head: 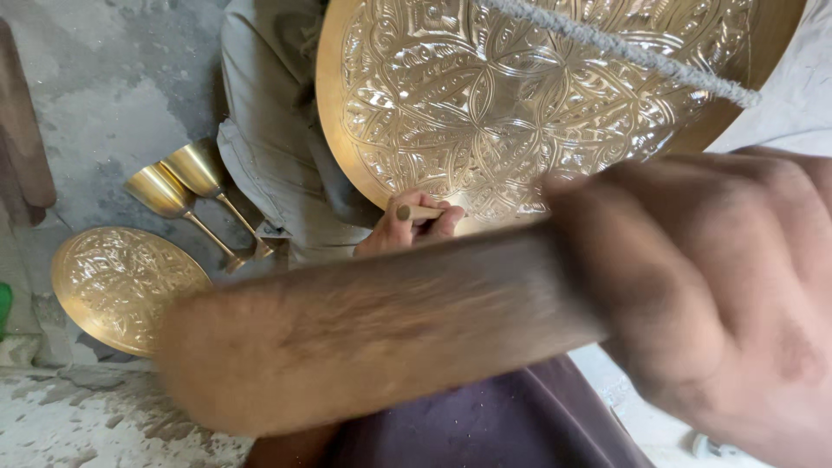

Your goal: The person sits on the floor with a large decorated brass tray on their lap and hammers a small punch along the engraved pattern, working section by section around the tray to deepen the floral design. They reposition the punch repeatedly and steady the tray with the other hand while striking with a wooden mallet.

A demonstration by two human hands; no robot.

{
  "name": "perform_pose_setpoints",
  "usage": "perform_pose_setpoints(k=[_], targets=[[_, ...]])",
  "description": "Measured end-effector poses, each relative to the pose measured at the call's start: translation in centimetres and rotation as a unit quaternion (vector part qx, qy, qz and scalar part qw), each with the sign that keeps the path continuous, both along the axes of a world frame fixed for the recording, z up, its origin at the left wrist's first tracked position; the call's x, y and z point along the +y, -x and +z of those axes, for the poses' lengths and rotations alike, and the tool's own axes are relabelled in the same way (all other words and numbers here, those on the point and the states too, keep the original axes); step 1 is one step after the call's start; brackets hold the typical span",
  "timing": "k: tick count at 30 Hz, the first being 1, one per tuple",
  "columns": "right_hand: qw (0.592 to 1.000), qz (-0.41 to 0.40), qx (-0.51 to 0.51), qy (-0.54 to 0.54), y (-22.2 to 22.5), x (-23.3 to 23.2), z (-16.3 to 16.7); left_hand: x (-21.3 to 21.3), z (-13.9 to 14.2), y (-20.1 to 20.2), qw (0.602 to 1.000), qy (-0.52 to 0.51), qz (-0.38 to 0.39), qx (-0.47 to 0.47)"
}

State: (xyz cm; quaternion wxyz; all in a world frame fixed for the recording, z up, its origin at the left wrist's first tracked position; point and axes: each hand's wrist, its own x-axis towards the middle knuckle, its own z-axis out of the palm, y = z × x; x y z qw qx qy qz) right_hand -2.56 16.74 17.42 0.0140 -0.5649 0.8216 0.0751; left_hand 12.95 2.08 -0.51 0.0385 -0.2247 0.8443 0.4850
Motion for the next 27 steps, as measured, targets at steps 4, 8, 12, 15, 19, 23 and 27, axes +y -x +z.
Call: perform_pose_setpoints(k=[4,8,12,15,19,23,27], targets=[[0.985,0.000,0.116,-0.129,-1.4,2.3,-0.4,0.1,-0.6,-0.2,0.986,0.099,-0.024,0.131],[0.995,-0.042,0.067,-0.064,-1.2,3.3,-0.1,0.2,-1.4,-1.3,0.980,0.086,-0.037,0.178],[0.996,-0.077,0.027,0.019,-0.8,2.4,0.6,0.1,-2.4,-2.0,0.996,0.070,-0.039,-0.042],[0.991,-0.102,-0.007,0.091,-1.1,1.5,0.6,0.4,-2.6,-2.1,0.978,0.145,-0.057,0.137],[0.991,-0.059,0.097,-0.073,-1.1,0.7,0.6,0.3,-1.7,-1.2,0.996,0.064,-0.017,0.059],[0.993,-0.105,0.059,-0.005,-0.5,-0.9,1.9,-0.6,0.0,0.6,0.979,0.149,-0.063,0.125],[0.980,-0.170,0.087,-0.047,-0.3,-2.3,2.7,-1.4,1.9,1.7,0.990,-0.072,-0.040,0.118]])
